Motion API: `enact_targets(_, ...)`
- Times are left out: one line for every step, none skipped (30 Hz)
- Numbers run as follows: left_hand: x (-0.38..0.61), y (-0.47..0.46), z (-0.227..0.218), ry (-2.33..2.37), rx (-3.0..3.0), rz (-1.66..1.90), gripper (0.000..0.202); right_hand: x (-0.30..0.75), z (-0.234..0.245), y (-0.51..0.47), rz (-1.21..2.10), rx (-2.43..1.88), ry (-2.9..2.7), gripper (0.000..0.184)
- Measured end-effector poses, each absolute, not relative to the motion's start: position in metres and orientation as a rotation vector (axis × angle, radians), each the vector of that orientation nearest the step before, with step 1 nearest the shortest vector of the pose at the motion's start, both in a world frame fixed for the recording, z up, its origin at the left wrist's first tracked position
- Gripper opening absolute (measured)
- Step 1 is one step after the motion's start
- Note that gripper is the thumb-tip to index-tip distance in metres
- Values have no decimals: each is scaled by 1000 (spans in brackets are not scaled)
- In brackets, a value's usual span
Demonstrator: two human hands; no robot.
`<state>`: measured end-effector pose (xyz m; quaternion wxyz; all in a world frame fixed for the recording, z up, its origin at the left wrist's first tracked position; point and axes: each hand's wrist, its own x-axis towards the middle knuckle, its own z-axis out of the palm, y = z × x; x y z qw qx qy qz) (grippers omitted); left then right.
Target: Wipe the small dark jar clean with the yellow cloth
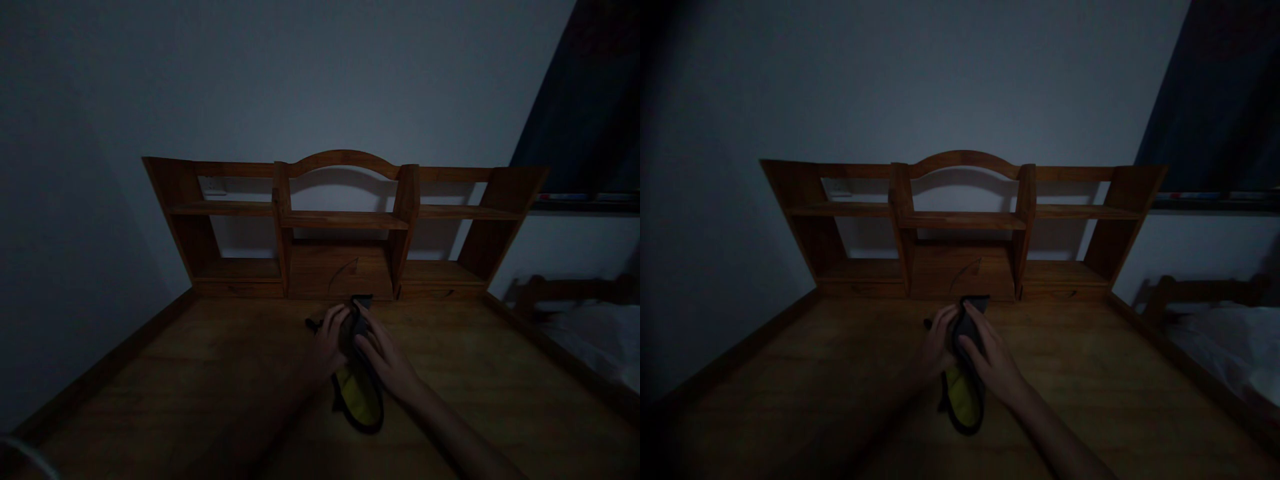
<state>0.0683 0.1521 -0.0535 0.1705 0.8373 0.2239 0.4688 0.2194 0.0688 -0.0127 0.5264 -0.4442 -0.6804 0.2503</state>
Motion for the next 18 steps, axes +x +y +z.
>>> enact_targets(68,152,-54,642,2391,1316,80,220,-14,70,660,-1054,-1563,48)
enact_targets(68,151,-55,650,2399,1307,84,220,-16,71,729,-1042,-1493,46)
enact_targets(68,151,-55,656,2404,1306,87,221,-18,73,799,-1024,-1424,44)
enact_targets(68,150,-55,665,2408,1305,91,222,-20,75,862,-1003,-1361,44)
enact_targets(68,149,-55,674,2410,1310,94,223,-22,77,918,-981,-1309,44)
enact_targets(68,149,-55,684,2405,1320,97,223,-24,79,962,-961,-1270,44)
enact_targets(68,148,-54,698,2394,1326,100,224,-26,81,994,-947,-1242,43)
enact_targets(69,148,-54,716,2378,1330,101,224,-27,83,1011,-942,-1225,43)
enact_targets(69,147,-53,737,2357,1334,101,225,-29,84,1014,-947,-1218,42)
enact_targets(70,147,-52,760,2336,1333,99,226,-30,86,1005,-963,-1225,41)
enact_targets(70,146,-51,789,2314,1335,96,227,-31,87,982,-986,-1244,39)
enact_targets(70,146,-51,814,2296,1334,94,227,-32,88,945,-1015,-1274,38)
enact_targets(70,146,-50,837,2276,1336,91,228,-32,88,898,-1043,-1315,37)
enact_targets(70,146,-49,857,2255,1343,89,228,-33,89,843,-1063,-1363,36)
enact_targets(70,147,-49,873,2235,1353,88,229,-33,89,779,-1073,-1408,34)
enact_targets(70,148,-49,888,2214,1366,87,229,-34,89,706,-1073,-1446,33)
enact_targets(70,149,-49,901,2192,1374,86,229,-34,89,632,-1066,-1477,32)
enact_targets(70,150,-50,910,2175,1374,86,228,-34,88,564,-1059,-1503,32)
